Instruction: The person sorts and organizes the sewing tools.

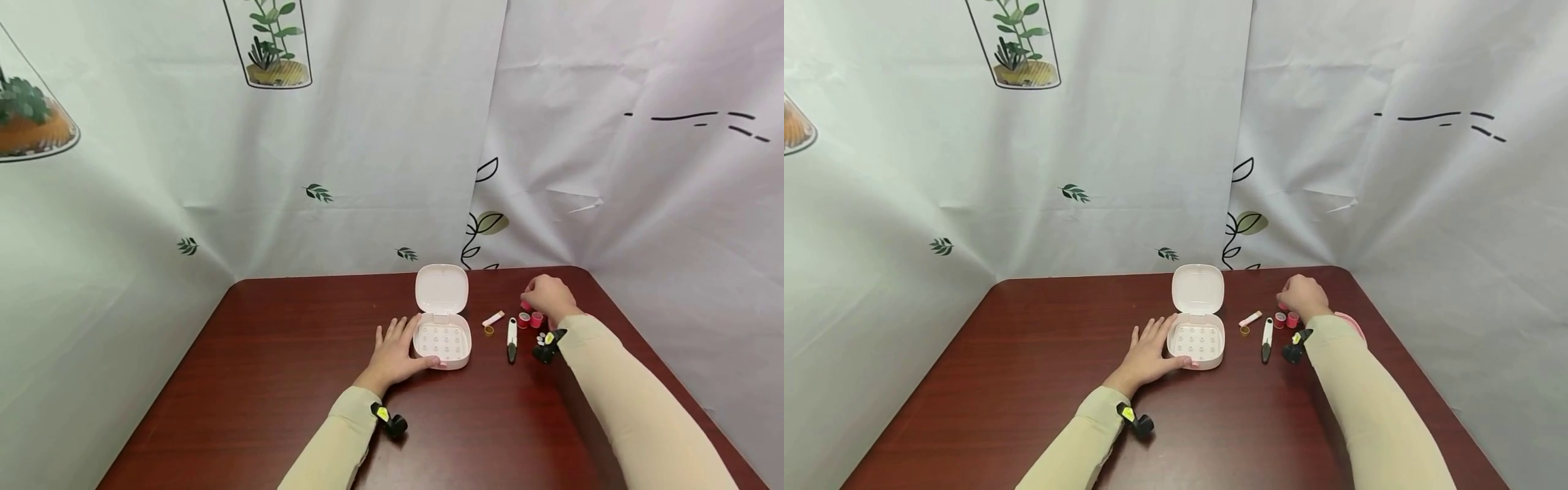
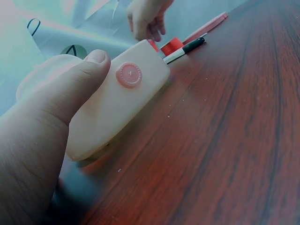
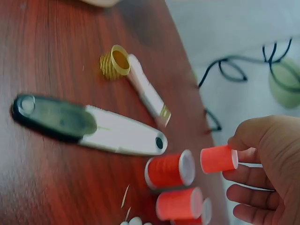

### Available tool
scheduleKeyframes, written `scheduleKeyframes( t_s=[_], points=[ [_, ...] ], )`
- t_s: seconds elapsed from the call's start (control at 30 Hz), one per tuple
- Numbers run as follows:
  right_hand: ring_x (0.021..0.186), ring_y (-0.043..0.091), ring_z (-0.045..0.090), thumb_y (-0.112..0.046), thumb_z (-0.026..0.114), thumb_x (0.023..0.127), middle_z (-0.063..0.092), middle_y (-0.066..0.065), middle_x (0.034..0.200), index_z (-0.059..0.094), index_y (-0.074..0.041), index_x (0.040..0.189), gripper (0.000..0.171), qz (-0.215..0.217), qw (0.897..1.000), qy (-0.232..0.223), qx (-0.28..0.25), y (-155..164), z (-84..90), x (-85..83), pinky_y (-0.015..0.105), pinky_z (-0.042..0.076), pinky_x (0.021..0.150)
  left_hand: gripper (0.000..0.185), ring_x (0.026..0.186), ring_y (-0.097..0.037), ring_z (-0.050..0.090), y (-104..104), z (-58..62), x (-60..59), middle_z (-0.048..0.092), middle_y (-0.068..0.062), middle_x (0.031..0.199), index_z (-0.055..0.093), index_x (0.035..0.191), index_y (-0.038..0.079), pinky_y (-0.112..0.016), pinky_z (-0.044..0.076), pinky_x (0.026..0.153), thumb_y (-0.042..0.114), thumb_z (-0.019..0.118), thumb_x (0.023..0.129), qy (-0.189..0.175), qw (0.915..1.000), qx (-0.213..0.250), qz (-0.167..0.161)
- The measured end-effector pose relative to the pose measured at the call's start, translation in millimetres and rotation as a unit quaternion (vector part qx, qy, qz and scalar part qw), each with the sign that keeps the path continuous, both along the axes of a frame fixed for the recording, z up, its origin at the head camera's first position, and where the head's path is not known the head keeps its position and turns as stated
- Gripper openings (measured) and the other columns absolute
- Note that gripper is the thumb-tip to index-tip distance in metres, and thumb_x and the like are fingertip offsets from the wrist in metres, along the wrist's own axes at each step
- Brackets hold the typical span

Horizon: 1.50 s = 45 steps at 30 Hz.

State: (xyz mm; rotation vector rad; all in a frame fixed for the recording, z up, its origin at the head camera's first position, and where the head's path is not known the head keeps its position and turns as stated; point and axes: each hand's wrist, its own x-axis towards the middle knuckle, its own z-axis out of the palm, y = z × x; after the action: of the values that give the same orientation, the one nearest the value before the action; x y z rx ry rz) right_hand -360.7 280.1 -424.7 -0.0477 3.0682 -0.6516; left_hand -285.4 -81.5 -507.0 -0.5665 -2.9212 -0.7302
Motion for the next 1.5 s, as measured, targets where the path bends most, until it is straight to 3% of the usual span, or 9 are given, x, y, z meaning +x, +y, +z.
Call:
scheduleKeyframes(
  t_s=[0.27, 0.6, 0.73, 0.93, 1.27, 1.5],
  points=[
    [0.082, 0.029, 0.066, -0.028, 0.067, 0.092, 0.074, 0.013, 0.097, 0.076, -0.004, 0.101, 0.026, 0.032, 0.998, 0.047, 0.024, -35.5, 22.9, 2.3, 0.051, 0.053, 0.078, 0.105, 0.15, -0.041, 0.025, -1.1, 1.0, 0.1, 0.036, -0.017, 0.16, 0.025, 0.162, 0.027, -0.066, 0.009, 0.117, 0.08, 0.061, 0.078, 0.0, 1.0, 0.001, 0.002],
    [0.081, 0.025, 0.066, -0.029, 0.067, 0.09, 0.074, 0.007, 0.096, 0.078, -0.01, 0.098, 0.023, 0.067, 0.995, 0.075, 0.024, -78.6, 31.3, 14.2, 0.048, 0.053, 0.075, 0.104, 0.149, -0.043, 0.026, -3.7, 3.0, 2.3, 0.036, -0.02, 0.159, 0.026, 0.161, 0.023, -0.067, 0.011, 0.117, 0.076, 0.063, 0.079, 0.003, 1.0, 0.002, 0.007],
    [0.079, 0.023, 0.065, -0.03, 0.068, 0.09, 0.074, 0.003, 0.09, 0.078, -0.012, 0.095, 0.02, 0.074, 0.994, 0.08, 0.019, -90.5, 31.5, 18.2, 0.046, 0.053, 0.074, 0.104, 0.149, -0.044, 0.026, -3.5, 5.4, 2.9, 0.035, -0.022, 0.159, 0.028, 0.161, 0.023, -0.068, 0.011, 0.116, 0.076, 0.064, 0.079, 0.006, 0.9999, 0.007, 0.009],
    [0.073, 0.019, 0.063, -0.029, 0.07, 0.09, 0.072, -0.002, 0.083, 0.077, -0.014, 0.092, 0.017, 0.087, 0.993, 0.075, 0.015, -105.5, 26.0, 24.7, 0.044, 0.053, 0.074, 0.106, 0.15, -0.041, 0.023, -3.8, 0.0, 2.6, 0.031, -0.02, 0.161, 0.025, 0.162, 0.025, -0.067, 0.009, 0.117, 0.079, 0.062, 0.078, 0.001, 0.9999, -0.003, 0.012],
    [0.064, 0.015, 0.058, -0.026, 0.071, 0.09, 0.07, -0.002, 0.079, 0.078, -0.012, 0.094, 0.017, 0.119, 0.99, 0.073, 0.009, -132.6, 22.6, 32.6, 0.032, 0.05, 0.061, 0.107, 0.153, -0.04, 0.015, 0.5, -0.7, 3.2, 0.023, -0.02, 0.165, 0.025, 0.162, 0.025, -0.067, 0.006, 0.117, 0.081, 0.061, 0.078, 0.006, 0.9998, -0.006, 0.018],
    [0.068, 0.013, 0.058, -0.026, 0.074, 0.088, 0.069, -0.006, 0.076, 0.078, -0.015, 0.09, 0.012, 0.137, 0.988, 0.067, 0.009, -147.5, 14.2, 37.4, 0.031, 0.052, 0.065, 0.107, 0.154, -0.039, 0.012, 1.0, 1.2, 4.1, 0.02, -0.019, 0.166, 0.024, 0.163, 0.025, -0.066, 0.006, 0.118, 0.081, 0.06, 0.079, 0.002, 0.9997, -0.01, 0.02]
  ],
)
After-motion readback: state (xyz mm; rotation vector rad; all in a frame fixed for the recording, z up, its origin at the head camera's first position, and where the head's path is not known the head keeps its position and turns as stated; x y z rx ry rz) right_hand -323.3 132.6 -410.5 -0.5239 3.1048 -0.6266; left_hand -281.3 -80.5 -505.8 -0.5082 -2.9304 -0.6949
